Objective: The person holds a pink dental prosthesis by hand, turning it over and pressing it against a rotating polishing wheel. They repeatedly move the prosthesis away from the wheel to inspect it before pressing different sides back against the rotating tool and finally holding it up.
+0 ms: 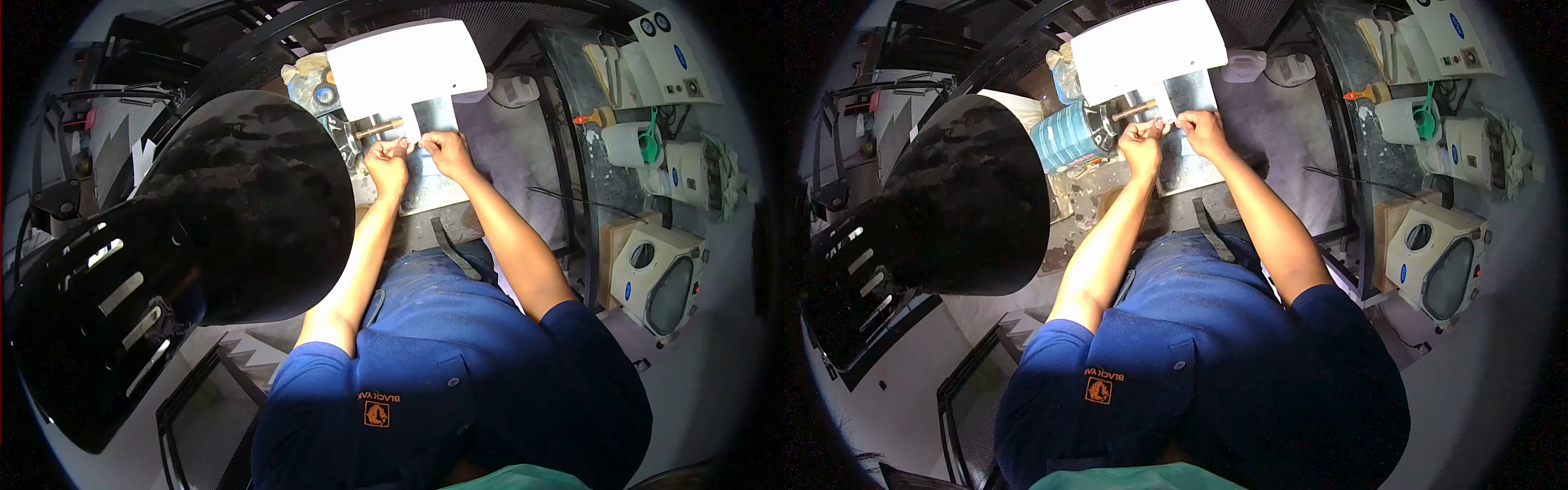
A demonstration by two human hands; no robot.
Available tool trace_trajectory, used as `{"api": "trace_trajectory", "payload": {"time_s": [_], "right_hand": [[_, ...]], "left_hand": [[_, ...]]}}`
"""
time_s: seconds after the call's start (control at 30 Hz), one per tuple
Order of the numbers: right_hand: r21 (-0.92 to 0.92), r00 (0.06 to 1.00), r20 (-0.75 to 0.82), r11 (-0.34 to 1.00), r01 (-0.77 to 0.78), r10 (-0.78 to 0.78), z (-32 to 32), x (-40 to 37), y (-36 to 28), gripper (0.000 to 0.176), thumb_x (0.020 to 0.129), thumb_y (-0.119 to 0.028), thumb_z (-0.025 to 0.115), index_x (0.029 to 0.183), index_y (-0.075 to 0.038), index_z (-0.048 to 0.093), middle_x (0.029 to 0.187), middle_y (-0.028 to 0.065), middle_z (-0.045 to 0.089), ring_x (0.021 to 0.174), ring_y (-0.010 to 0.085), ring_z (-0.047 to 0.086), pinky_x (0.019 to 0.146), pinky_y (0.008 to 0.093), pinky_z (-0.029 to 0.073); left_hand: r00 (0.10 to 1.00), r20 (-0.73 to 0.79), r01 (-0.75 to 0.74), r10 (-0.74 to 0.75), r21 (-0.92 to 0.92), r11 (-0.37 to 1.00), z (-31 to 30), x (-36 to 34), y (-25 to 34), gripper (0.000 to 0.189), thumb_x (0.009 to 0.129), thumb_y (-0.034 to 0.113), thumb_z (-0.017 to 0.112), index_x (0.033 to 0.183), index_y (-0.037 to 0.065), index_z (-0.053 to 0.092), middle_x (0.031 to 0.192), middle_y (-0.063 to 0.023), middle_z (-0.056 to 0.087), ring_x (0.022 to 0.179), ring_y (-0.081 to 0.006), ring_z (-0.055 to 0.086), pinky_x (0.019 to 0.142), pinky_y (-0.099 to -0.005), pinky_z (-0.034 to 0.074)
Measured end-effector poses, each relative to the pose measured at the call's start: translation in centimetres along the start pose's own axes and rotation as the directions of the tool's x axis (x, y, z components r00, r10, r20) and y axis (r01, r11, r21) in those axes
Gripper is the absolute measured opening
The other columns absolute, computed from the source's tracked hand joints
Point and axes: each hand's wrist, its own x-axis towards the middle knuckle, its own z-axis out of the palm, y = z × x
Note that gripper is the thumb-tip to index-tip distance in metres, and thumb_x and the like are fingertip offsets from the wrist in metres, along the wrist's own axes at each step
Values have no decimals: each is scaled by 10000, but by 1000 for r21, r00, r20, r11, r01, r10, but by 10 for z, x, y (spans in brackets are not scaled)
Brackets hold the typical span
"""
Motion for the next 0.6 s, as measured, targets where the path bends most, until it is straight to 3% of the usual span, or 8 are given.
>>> {"api": "trace_trajectory", "payload": {"time_s": [0.03,0.2,0.27,0.37,0.47,0.57,0.6], "right_hand": [[49,999,-36,998,35,-33,1,-3,0,88,808,-126,597,812,-53,647,633,109,590,552,207,570,612,317,439],[78,1000,-9,997,-8,9,0,-4,-3,103,821,-134,584,839,-52,646,662,116,603,590,228,588,612,330,443],[43,999,28,999,-19,18,-1,-2,-1,113,824,-134,580,859,-51,648,679,120,612,609,231,599,615,334,447],[-23,999,53,1000,-4,5,-4,-2,-5,116,823,-132,580,858,-40,643,687,127,612,629,235,607,615,340,450],[115,1000,-12,993,14,-12,-6,-4,-6,120,820,-135,587,861,-39,644,703,133,618,645,259,610,637,346,459],[52,999,-21,998,28,-27,-7,-2,-1,124,820,-140,592,863,-38,647,734,138,631,677,279,619,662,341,467],[-17,998,60,999,-29,30,-11,4,-2,131,820,-141,593,878,-40,651,748,140,637,690,282,624,672,337,471]], "left_hand": [[999,16,-47,47,23,999,-2,-4,0,59,809,-90,588,805,-73,531,788,-165,641,710,-183,651,661,-265,544],[997,4,-81,81,15,997,0,-8,-1,38,815,-92,579,822,-81,543,802,-168,639,740,-189,650,693,-273,551],[1000,-23,20,-20,-12,1000,2,-1,1,34,817,-89,579,821,-82,545,806,-163,640,732,-186,650,700,-268,550],[1000,6,1,-2,11,1000,-2,2,-4,29,822,-81,576,822,-79,548,807,-163,642,714,-184,649,685,-264,545],[1000,20,-12,15,-124,992,0,-4,-2,31,819,-81,579,822,-80,548,799,-162,640,696,-185,647,681,-271,549],[999,1,48,-48,-51,998,3,1,-2,49,804,-90,592,817,-82,545,791,-164,637,689,-193,646,662,-278,555],[997,-12,76,-77,-99,992,4,3,-3,59,798,-88,602,813,-80,546,785,-160,636,687,-197,647,637,-278,553]]}}
